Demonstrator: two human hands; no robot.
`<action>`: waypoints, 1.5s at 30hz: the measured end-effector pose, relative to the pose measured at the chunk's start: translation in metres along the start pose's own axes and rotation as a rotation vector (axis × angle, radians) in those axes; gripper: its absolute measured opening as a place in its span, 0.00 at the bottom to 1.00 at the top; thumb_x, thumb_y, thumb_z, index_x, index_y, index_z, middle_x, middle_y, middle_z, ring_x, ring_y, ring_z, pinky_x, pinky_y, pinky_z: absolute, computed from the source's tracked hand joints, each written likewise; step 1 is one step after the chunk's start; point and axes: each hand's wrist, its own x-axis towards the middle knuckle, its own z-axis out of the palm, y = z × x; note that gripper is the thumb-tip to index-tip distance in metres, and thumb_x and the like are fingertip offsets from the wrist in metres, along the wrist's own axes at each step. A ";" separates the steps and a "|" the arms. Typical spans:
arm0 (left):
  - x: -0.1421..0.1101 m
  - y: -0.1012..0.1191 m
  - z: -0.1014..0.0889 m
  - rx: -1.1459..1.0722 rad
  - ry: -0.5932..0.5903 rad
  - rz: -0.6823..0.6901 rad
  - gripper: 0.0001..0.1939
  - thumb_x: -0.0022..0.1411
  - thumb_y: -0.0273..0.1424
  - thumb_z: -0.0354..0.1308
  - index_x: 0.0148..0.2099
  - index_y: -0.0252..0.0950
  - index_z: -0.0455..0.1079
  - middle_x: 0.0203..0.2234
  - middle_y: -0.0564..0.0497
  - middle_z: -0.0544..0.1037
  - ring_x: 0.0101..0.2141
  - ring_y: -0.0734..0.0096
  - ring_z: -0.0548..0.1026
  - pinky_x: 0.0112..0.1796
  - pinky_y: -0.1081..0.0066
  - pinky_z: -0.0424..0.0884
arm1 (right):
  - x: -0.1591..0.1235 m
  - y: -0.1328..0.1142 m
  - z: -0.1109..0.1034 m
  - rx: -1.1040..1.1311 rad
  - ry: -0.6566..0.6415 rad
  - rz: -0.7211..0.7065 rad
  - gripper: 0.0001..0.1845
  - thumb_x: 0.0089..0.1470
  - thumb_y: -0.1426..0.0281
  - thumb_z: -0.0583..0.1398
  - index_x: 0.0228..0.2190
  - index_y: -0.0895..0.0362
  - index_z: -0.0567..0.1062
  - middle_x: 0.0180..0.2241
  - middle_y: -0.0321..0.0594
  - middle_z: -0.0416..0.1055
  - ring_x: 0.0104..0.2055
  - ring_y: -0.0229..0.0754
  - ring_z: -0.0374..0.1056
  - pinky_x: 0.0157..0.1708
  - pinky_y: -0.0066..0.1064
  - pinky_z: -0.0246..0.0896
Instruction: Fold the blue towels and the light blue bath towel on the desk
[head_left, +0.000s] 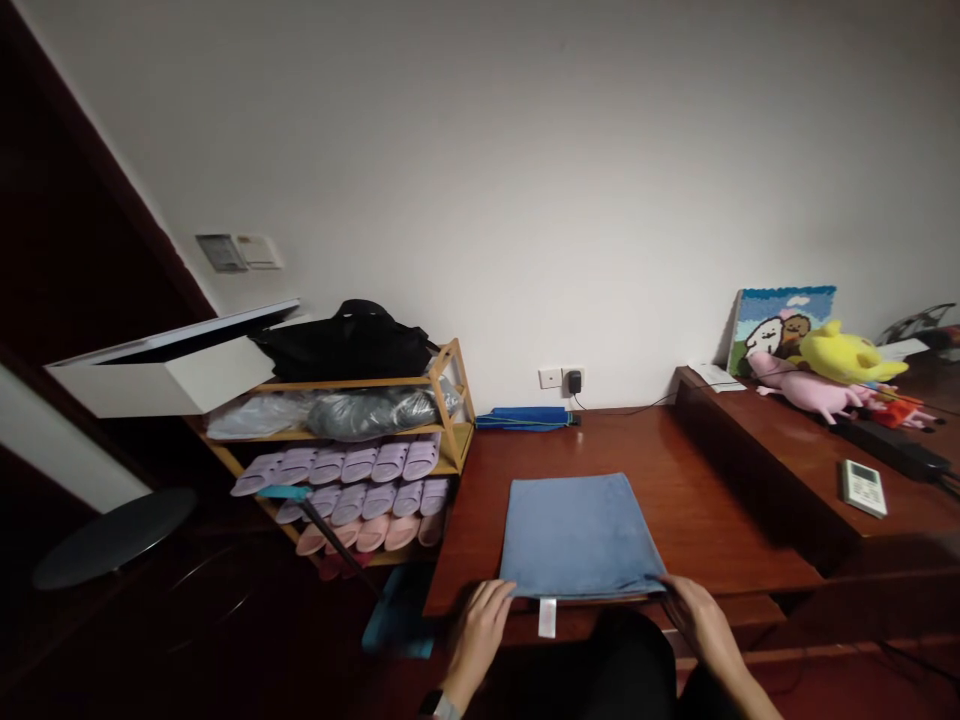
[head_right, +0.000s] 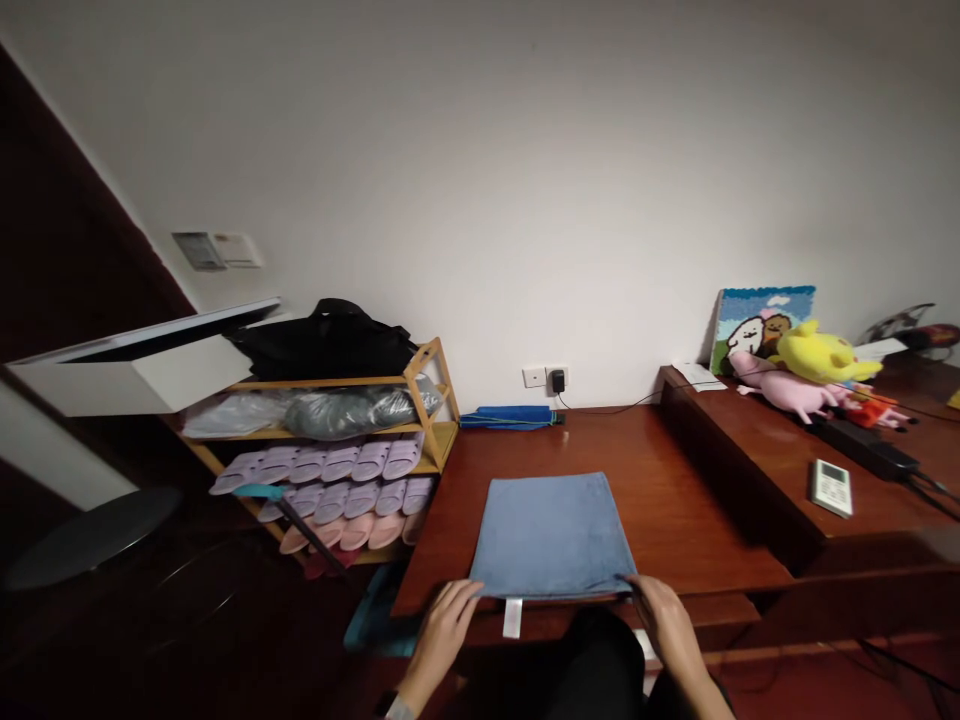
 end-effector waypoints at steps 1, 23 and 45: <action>0.013 0.003 -0.007 -0.036 0.028 -0.012 0.16 0.75 0.35 0.47 0.48 0.44 0.78 0.39 0.48 0.84 0.41 0.62 0.82 0.44 0.63 0.80 | 0.010 -0.004 -0.013 0.028 0.033 -0.001 0.18 0.64 0.61 0.54 0.48 0.50 0.80 0.46 0.43 0.81 0.48 0.49 0.77 0.50 0.41 0.73; 0.251 -0.043 0.003 -0.366 -0.055 -0.407 0.11 0.65 0.37 0.57 0.45 0.38 0.76 0.42 0.45 0.85 0.42 0.60 0.83 0.43 0.65 0.78 | 0.243 -0.015 -0.076 0.199 0.089 0.227 0.34 0.52 0.38 0.56 0.35 0.55 0.81 0.36 0.45 0.82 0.38 0.48 0.77 0.37 0.33 0.70; 0.223 -0.079 0.145 0.211 -0.118 -0.198 0.17 0.70 0.24 0.47 0.51 0.40 0.75 0.48 0.44 0.77 0.50 0.55 0.73 0.51 0.57 0.69 | 0.253 0.047 0.089 -0.392 -0.005 0.233 0.28 0.68 0.60 0.42 0.58 0.55 0.71 0.61 0.47 0.68 0.61 0.49 0.64 0.59 0.41 0.56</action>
